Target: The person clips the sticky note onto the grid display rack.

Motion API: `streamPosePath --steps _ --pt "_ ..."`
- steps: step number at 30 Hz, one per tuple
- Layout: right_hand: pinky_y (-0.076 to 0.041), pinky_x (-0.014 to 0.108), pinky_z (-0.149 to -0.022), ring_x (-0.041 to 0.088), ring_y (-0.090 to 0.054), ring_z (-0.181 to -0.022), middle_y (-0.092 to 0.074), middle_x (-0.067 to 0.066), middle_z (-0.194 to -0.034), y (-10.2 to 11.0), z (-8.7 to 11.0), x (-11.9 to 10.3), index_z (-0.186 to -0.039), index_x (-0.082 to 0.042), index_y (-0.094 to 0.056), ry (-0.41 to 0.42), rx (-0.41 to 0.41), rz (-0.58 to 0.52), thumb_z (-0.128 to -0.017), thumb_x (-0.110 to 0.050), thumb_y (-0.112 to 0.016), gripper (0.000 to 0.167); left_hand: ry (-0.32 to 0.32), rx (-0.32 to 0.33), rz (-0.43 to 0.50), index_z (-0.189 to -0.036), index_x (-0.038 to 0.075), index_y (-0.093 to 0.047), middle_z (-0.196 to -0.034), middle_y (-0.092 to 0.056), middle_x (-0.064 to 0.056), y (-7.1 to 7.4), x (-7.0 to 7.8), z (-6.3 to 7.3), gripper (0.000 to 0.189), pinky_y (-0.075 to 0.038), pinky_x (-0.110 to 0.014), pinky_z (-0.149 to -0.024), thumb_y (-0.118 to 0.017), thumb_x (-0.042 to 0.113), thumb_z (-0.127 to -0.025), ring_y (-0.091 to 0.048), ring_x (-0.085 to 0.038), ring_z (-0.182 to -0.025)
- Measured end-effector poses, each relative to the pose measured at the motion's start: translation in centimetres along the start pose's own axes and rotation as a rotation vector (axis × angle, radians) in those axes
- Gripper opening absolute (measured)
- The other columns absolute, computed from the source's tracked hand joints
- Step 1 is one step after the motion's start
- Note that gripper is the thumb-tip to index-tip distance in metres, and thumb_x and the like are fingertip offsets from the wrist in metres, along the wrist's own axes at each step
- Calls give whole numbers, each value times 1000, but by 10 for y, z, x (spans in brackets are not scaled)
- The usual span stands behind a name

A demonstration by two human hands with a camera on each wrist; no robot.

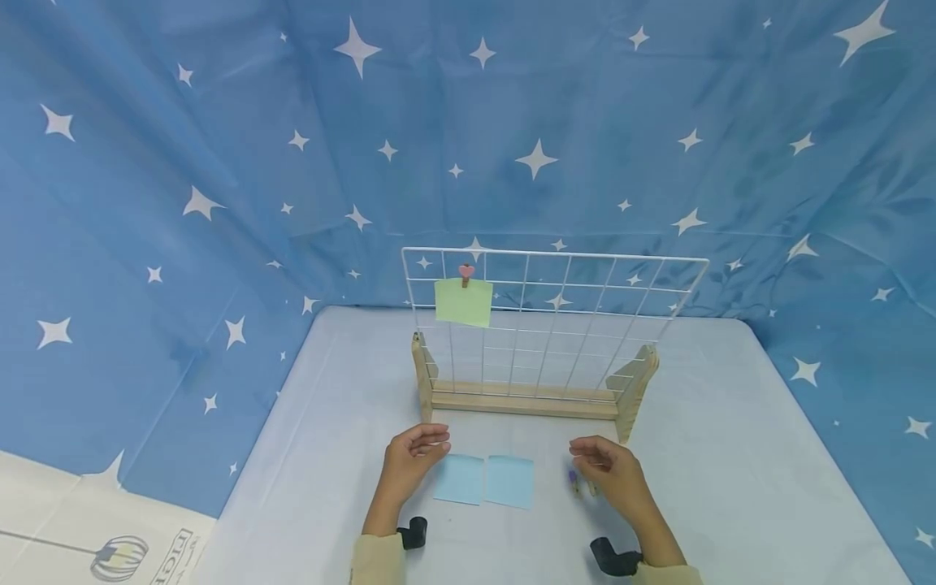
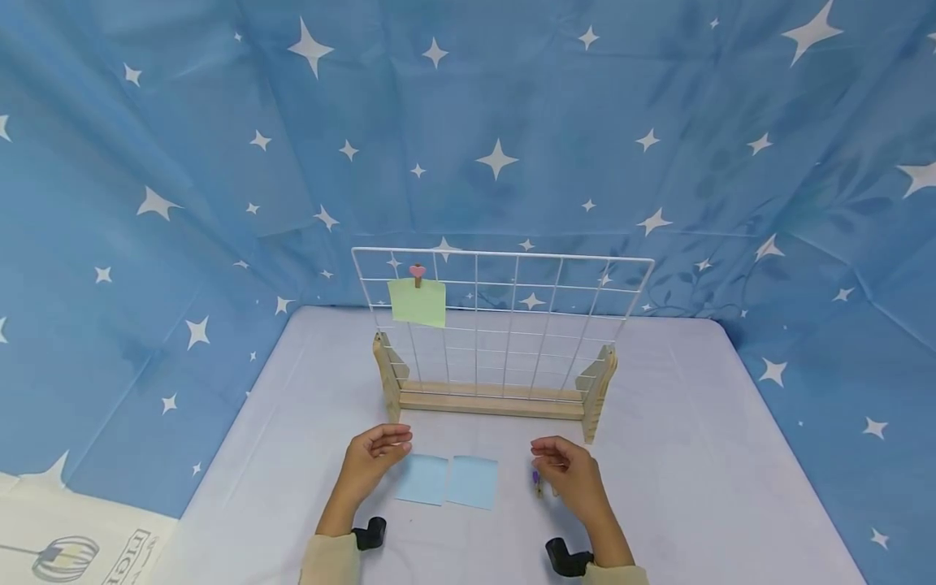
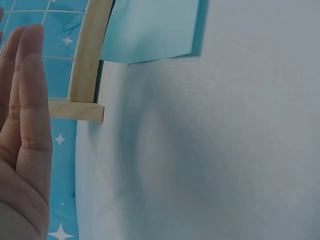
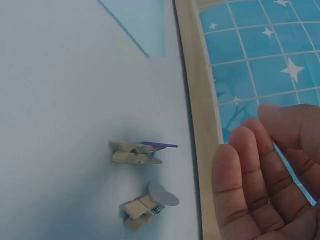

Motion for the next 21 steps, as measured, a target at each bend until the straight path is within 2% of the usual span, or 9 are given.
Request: streamPosePath --steps 5,15,21 --pt "-60 25 -84 23 -76 -99 -80 13 -110 -2 1 4 -115 1 -76 -22 -9 38 -96 3 -77 19 14 -14 -36 -120 0 -77 -117 -80 -11 -1 -7 -3 26 -57 -22 -94 -82 11 -97 -75 -27 -112" --pt "-62 26 -82 20 -74 -92 -79 8 -101 -3 3 10 -110 1 -77 -29 -6 110 -91 8 -77 20 76 -45 -114 -121 0 -77 -116 -80 -13 -2 -21 -2 25 -58 -21 -93 -79 13 -99 -75 -29 -113" --pt "-60 27 -75 18 -72 -84 -76 1 -91 -3 4 14 -106 -1 -78 -47 -2 189 -91 5 -80 17 64 -27 -130 -119 1 -78 -115 -80 -14 1 -22 0 23 -58 -23 -93 -79 12 -98 -75 -28 -111"
Point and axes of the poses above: each hand's wrist, its own z-axis away from the middle knuckle, its own y-axis out of the back of the hand, x = y × z, the point moved 9 cm from there along -z, towards the middle knuckle
